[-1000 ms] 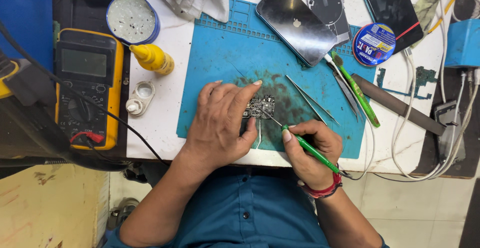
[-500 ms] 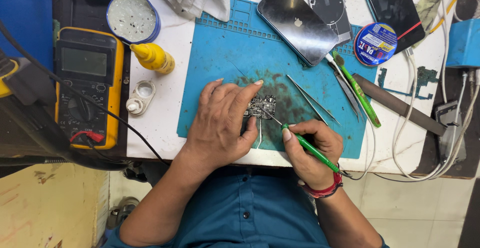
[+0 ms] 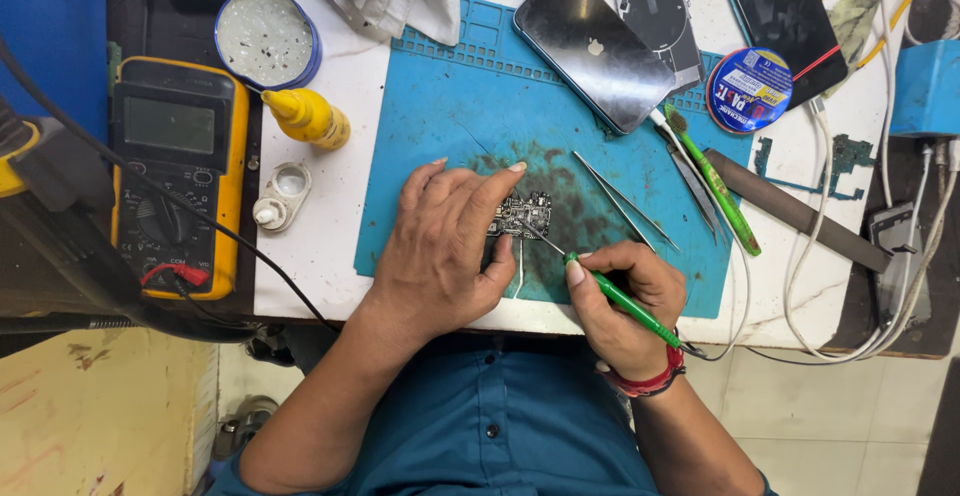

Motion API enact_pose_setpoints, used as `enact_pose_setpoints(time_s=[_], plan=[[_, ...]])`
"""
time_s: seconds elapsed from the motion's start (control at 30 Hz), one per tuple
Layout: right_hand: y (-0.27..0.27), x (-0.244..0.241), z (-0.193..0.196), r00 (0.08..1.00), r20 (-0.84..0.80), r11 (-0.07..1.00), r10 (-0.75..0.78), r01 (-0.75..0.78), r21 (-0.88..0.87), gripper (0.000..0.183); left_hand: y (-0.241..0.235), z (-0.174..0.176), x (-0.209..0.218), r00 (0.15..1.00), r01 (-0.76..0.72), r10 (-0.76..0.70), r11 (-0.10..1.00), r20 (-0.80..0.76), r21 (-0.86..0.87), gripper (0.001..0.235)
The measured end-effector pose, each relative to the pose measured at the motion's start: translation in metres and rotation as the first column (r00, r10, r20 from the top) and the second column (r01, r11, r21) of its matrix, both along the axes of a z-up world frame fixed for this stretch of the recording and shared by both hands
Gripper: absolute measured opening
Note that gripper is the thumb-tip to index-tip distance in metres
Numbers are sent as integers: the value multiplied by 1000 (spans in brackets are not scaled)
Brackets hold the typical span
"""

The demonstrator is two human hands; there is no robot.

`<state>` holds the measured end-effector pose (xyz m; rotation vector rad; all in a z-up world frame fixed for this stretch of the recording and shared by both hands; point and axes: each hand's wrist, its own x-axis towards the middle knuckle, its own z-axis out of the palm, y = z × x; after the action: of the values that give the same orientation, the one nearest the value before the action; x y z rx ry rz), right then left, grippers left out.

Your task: The person uses a green-handled screwdriver and tweezers to manipulate components on a small circuit board. They repeatedly probe and adjust tiny parts on the board while holding it steady with their left hand. The work is performed on a blue mat with various tools and phone parts nearby.

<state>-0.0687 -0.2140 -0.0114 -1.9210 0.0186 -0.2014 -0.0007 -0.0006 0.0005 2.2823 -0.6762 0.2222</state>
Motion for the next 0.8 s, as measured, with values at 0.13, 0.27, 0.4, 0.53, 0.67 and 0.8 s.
enact_pose_setpoints(time_s=[0.13,0.27,0.4,0.53,0.67,0.8], plan=[[1,0,0,1000,-8,1000,-20,20,-6,9,0,0,0,1000,3,-3,1000,-14,4,68],[1,0,0,1000,-12,1000,-16,16,-5,9,0,0,0,1000,0,0,1000,-10,6,68],[1,0,-1,1000,-10,1000,-13,13,11,9,1,1,0,1000,2,-2,1000,-1,1,68],[-4,-2,-5,1000,9,1000,-1,1,21,8,0,0,1,1000,0,0,1000,2,0,68],[-5,-4,-12,998,13,988,-55,52,143,8,1,0,0,1000,2,-2,1000,6,-3,67],[-5,-5,-5,993,45,983,-106,98,157,9,0,2,0,999,-6,7,1000,32,-10,67]])
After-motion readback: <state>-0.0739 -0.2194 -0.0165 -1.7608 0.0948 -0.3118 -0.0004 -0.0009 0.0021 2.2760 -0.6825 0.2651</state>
